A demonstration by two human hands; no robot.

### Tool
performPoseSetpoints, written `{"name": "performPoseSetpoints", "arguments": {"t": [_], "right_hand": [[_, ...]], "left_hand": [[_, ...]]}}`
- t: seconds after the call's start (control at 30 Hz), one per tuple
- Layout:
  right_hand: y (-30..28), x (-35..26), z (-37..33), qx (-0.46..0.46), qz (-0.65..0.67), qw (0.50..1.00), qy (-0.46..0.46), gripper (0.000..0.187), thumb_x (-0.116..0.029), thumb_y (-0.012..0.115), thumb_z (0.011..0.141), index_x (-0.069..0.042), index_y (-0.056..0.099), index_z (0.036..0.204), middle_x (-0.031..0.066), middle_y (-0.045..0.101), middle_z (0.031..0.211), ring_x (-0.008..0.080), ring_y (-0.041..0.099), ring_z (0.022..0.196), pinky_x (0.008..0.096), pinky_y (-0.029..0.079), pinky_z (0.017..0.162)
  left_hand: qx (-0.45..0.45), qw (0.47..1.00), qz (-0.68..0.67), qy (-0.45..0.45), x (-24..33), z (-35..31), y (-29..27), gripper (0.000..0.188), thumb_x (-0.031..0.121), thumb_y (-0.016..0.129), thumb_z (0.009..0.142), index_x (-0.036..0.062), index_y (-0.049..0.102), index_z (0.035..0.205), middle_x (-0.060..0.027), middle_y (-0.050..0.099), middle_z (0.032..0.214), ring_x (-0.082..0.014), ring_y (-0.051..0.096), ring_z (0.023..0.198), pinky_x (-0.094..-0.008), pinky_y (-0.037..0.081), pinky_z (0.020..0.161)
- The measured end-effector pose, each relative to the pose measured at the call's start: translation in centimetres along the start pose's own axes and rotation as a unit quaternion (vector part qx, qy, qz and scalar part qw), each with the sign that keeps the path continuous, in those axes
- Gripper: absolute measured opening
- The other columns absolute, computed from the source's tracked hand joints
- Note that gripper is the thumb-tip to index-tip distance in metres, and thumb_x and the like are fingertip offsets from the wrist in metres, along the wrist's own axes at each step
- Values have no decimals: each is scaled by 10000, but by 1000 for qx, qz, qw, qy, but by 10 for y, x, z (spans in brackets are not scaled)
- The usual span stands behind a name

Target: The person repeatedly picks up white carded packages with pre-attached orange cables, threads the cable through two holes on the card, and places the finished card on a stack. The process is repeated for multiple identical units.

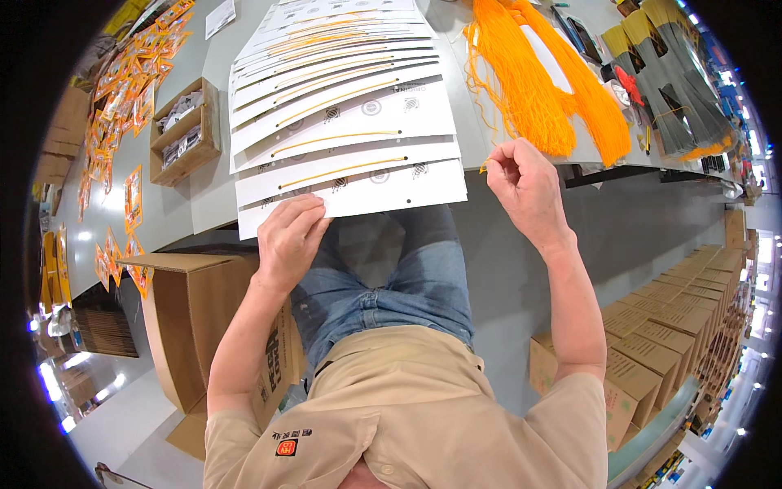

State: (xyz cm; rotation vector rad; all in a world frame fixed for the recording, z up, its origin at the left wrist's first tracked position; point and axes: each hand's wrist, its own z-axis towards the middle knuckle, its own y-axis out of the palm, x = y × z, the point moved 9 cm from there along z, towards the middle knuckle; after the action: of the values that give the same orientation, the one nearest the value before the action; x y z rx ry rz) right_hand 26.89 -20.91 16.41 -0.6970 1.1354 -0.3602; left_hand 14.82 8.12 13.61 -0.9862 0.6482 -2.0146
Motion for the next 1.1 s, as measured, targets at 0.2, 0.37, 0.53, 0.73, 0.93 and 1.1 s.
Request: {"name": "performPoseSetpoints", "arguments": {"t": [0.2,0.37,0.53,0.73,0.93,1.1], "right_hand": [[-34,-16,6,80,10,996,-27,43,-43,615,949,-8,591,961,16,610,788,83,518,651,242,460,620],[-24,-40,18,55,260,964,-26,66,-70,520,1019,-26,535,1067,43,596,800,81,489,631,227,452,597],[102,-112,-7,-135,143,972,-126,119,-134,539,1030,-57,518,1118,93,607,771,217,590,605,375,475,574],[201,-145,-42,-291,115,937,-153,142,-51,561,964,-31,505,1093,166,632,726,385,641,682,458,488,599],[214,-156,-39,-283,109,936,-181,111,-61,548,978,-25,498,1070,167,638,732,381,652,703,463,488,600],[233,-164,-40,-303,4,930,-206,114,-60,575,959,-25,509,1045,168,658,773,378,656,694,453,503,597]], "left_hand": [[74,997,29,1,12,3,-31,158,-2,805,720,18,717,850,-84,731,908,-261,683,776,-358,555,716],[-4,999,51,-5,48,-27,-11,194,55,802,736,40,729,915,-84,720,1057,-279,673,1014,-407,551,864],[-125,972,-184,-75,86,-70,29,254,75,788,771,32,721,1012,-111,706,1098,-305,677,1033,-422,547,911],[-75,742,-474,-468,18,-145,66,264,115,672,953,-22,656,1178,-117,710,1090,-245,690,990,-359,556,886],[162,575,-602,-529,-32,-168,47,263,87,523,1050,-17,601,1278,-104,692,1130,-189,697,962,-330,581,911],[252,583,-609,-474,-34,-153,39,238,44,509,1047,-27,616,1248,-102,694,1122,-173,695,961,-293,571,895]]}}
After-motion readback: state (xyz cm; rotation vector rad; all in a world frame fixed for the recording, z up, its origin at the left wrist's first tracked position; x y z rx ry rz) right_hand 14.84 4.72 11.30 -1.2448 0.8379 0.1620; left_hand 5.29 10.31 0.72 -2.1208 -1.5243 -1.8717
